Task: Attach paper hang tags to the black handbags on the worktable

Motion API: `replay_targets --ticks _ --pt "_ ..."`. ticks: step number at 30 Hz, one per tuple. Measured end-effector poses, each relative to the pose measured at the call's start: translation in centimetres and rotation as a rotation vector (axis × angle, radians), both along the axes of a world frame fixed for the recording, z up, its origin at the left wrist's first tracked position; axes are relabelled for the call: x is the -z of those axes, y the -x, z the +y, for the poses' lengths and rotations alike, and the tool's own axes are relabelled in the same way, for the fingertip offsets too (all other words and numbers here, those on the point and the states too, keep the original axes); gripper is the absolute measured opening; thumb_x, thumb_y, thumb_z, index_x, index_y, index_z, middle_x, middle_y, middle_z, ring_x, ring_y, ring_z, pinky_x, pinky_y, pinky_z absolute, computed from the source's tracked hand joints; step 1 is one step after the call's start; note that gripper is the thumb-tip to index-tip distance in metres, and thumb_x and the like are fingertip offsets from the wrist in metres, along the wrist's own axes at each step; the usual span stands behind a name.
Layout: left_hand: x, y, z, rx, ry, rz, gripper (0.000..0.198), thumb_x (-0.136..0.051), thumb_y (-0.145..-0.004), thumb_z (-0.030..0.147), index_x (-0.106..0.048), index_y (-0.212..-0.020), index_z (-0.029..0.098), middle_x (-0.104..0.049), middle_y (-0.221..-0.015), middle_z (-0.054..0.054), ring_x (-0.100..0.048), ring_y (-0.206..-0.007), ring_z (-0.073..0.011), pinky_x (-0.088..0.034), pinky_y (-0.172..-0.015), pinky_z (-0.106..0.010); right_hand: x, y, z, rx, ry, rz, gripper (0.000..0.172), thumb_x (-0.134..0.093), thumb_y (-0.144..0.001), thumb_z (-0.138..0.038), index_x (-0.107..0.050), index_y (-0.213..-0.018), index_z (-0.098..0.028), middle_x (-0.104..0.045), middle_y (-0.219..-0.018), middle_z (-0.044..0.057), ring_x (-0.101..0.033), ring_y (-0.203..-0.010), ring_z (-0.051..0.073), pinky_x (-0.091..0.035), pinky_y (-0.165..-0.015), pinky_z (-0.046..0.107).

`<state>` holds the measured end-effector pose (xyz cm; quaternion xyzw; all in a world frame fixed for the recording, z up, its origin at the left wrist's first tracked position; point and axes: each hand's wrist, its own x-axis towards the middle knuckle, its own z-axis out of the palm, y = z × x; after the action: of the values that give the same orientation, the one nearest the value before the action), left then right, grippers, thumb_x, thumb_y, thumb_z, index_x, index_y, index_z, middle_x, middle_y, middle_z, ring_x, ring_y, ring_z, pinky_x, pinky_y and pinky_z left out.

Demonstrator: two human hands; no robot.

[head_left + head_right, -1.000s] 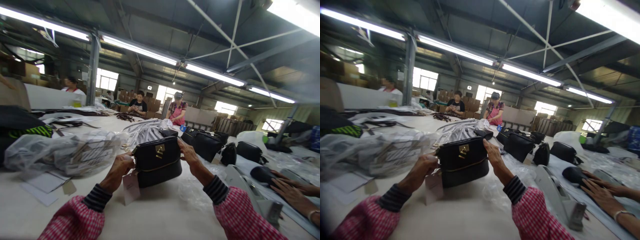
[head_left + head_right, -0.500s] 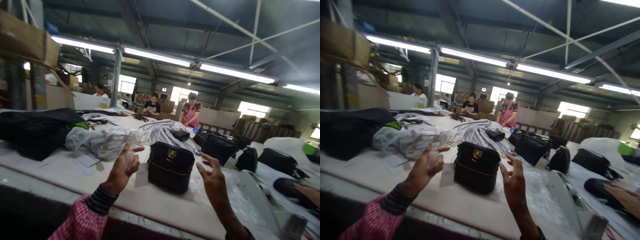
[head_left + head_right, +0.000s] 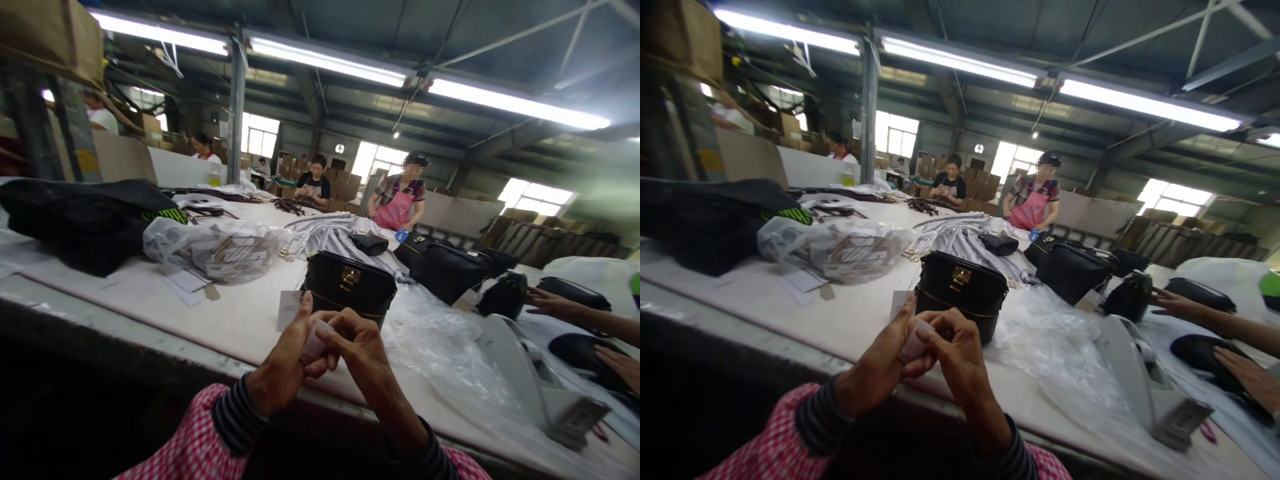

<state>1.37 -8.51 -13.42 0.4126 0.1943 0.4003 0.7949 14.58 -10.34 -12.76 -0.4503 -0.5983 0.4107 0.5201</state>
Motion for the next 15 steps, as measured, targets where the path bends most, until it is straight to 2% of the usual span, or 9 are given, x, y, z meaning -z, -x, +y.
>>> replay_targets --ticks 3,5,7,10,13,15 --pt "0.6 0.0 0.4 0.058 -0.032 0.000 0.080 -0.026 -0.087 0.081 -0.063 -0.101 0.011 -0.053 -0.058 0.000 -0.037 -0.039 -0.0071 -0.014 -0.038 -0.020 0.5 -0.4 0.1 -0.002 0.038 0.016 0.036 -0.071 -0.082 -0.045 -0.060 -0.064 -0.016 -0.068 -0.078 0.004 -0.046 -0.050 0.009 -0.035 -0.050 0.025" --pt "1.2 0.0 0.7 0.057 -0.024 0.011 0.077 -0.028 -0.088 0.080 -0.063 -0.098 0.012 -0.054 -0.060 -0.001 -0.039 -0.040 -0.0074 -0.014 -0.038 -0.020 0.6 -0.6 0.1 0.018 0.031 -0.059 0.034 -0.071 -0.083 -0.044 -0.063 -0.064 -0.016 -0.065 -0.071 0.002 -0.047 -0.055 0.010 -0.036 -0.053 0.025" --pt "1.8 0.0 0.9 0.015 -0.049 0.057 0.070 -0.033 -0.090 0.076 -0.063 -0.093 0.012 -0.056 -0.061 -0.002 -0.035 -0.039 -0.0058 -0.012 -0.039 -0.020 0.6 -0.8 0.1 0.040 0.010 -0.160 0.033 -0.069 -0.086 -0.044 -0.068 -0.066 -0.017 -0.062 -0.066 0.001 -0.051 -0.061 0.013 -0.041 -0.060 0.027" --pt "2.4 0.1 0.9 -0.084 -0.128 0.126 0.060 -0.039 -0.093 0.067 -0.060 -0.080 0.013 -0.052 -0.055 0.001 -0.024 -0.038 -0.0037 -0.011 -0.040 -0.021 0.6 -1.0 0.2 0.135 -0.030 -0.241 0.030 -0.066 -0.087 -0.043 -0.074 -0.072 -0.019 -0.064 -0.072 0.002 -0.057 -0.073 0.017 -0.044 -0.070 0.029" --pt "2.8 0.5 1.0 -0.152 -0.142 0.184 0.055 -0.039 -0.095 0.063 -0.060 -0.080 0.014 -0.054 -0.055 0.001 -0.025 -0.040 -0.0041 -0.013 -0.043 -0.021 0.5 -1.3 0.2 0.242 -0.025 -0.184 0.026 -0.067 -0.086 -0.044 -0.076 -0.082 -0.019 -0.064 -0.073 0.002 -0.050 -0.065 0.015 -0.039 -0.060 0.027" --pt "2.9 0.8 1.4 -0.192 -0.165 0.243 0.054 -0.038 -0.095 0.061 -0.064 -0.088 0.014 -0.060 -0.061 -0.001 -0.026 -0.041 -0.0045 -0.014 -0.045 -0.022 0.4 -1.5 0.1 0.215 0.017 -0.111 0.027 -0.068 -0.085 -0.044 -0.076 -0.085 -0.018 -0.060 -0.068 0.001 -0.041 -0.057 0.012 -0.033 -0.053 0.026"
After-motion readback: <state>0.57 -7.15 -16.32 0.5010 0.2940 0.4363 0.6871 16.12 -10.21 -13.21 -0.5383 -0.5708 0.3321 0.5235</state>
